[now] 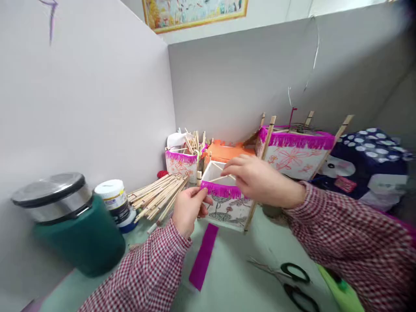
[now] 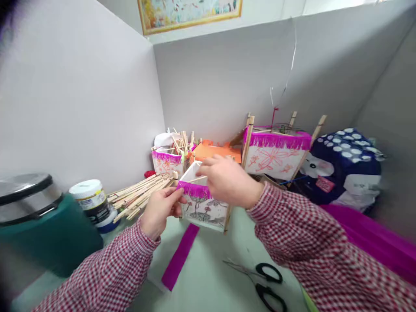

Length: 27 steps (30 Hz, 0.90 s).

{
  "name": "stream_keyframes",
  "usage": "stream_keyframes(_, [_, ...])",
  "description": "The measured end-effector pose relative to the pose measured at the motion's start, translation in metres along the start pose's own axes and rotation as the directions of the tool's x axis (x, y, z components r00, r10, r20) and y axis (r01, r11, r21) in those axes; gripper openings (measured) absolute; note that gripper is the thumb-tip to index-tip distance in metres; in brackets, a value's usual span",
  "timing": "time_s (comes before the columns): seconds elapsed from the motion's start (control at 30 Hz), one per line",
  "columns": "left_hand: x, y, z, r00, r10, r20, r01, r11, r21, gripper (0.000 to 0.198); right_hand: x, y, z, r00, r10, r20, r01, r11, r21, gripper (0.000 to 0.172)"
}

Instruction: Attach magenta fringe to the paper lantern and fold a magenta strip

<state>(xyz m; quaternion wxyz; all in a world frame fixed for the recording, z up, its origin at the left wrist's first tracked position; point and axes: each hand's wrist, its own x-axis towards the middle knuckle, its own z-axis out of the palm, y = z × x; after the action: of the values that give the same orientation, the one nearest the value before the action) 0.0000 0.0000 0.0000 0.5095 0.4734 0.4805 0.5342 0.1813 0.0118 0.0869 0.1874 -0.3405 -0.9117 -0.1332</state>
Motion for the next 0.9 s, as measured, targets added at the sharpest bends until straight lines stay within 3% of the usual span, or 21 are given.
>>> stream_keyframes(0.13, [-0.002, 0.002, 0.001, 1.000, -0.001, -0.002, 0.001, 1.000, -0.010, 0.025, 0.008, -0.017, 0.020, 0.998, -0.050, 0.049, 0.052, 0.998, -0.029, 0.032])
stream_keyframes(0.3, [-0.003, 0.006, 0.002, 1.000, -0.026, -0.003, 0.026, 0.999, -0.034, 0.023, 0.010, -0.021, 0.034, 0.997, -0.050, 0.053, 0.052, 0.997, -0.049, 0.037])
stream_keyframes(0.7, [-0.004, 0.005, 0.002, 1.000, -0.026, 0.013, 0.026, 0.999, -0.034, 0.025, 0.007, -0.022, 0.048, 0.998, -0.060, 0.033, 0.062, 0.997, -0.046, 0.040])
stream_keyframes(0.9, [-0.013, 0.012, -0.001, 0.998, -0.057, 0.028, 0.056, 0.998, 0.019, 0.022, 0.008, -0.021, 0.045, 1.000, -0.022, 0.003, 0.022, 0.999, -0.036, 0.042])
